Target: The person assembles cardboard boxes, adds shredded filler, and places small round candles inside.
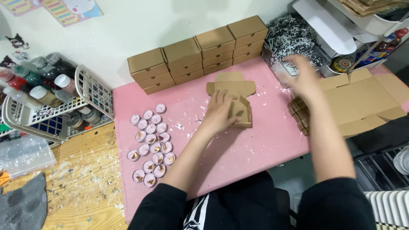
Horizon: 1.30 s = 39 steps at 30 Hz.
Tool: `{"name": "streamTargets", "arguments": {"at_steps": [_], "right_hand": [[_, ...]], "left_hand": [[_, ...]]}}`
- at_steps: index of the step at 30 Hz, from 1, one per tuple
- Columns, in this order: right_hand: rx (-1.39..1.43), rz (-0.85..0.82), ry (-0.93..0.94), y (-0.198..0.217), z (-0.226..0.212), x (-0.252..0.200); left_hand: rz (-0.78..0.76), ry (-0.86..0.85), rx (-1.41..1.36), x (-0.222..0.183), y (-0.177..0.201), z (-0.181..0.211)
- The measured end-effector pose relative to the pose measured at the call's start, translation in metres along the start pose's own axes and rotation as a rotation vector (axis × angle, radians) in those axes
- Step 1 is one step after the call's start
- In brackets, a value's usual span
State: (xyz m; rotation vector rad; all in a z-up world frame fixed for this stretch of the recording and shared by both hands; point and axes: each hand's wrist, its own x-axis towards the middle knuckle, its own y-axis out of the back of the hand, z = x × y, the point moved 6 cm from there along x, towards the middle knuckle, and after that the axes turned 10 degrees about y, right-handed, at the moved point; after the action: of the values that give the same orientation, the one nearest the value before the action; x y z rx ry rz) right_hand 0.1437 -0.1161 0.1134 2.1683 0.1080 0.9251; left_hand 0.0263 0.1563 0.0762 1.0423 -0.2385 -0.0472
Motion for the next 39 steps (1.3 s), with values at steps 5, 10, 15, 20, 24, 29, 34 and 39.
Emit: {"name": "streamTargets", "arguments": {"at_steps": [5, 10, 15, 20, 24, 29, 34, 39], "right_hand": [[-0.334, -0.084, -0.214, 0.017, 0.137, 0.040], [-0.558, -0.507, -0.462, -0.009, 0.169, 0.039], [-0.467, -0.288, -0.319, -0.016, 0.222, 0.045], [-0.162, -0.102, -0.311, 0.018, 0.161, 0.053], [0.092, -0.054, -0.238, 0.014, 0.144, 0.048], [0.311, -0.083, -0.093, 0.011, 0.130, 0.045], [0.058, -0.326, -0.084, -0.032, 0.163, 0.041], [-0.199, -0.489, -0.228, -0.055, 0.223, 0.034]], "left_hand": [[0.070, -0.079, -0.132, 0.053, -0.033, 0.034], [0.022, -0.069, -0.214, 0.105, -0.058, 0.072], [0.078, -0.072, -0.278, 0.162, -0.072, 0.090], [0.082, -0.142, -0.354, 0.200, -0.069, 0.117], [0.037, -0.108, -0.406, 0.241, -0.112, 0.115], [0.150, -0.029, -0.658, 0.290, -0.172, 0.068], [0.040, 0.018, -0.843, 0.292, -0.179, 0.051], [-0.134, 0.273, -1.511, 0.277, -0.151, 0.030]]}}
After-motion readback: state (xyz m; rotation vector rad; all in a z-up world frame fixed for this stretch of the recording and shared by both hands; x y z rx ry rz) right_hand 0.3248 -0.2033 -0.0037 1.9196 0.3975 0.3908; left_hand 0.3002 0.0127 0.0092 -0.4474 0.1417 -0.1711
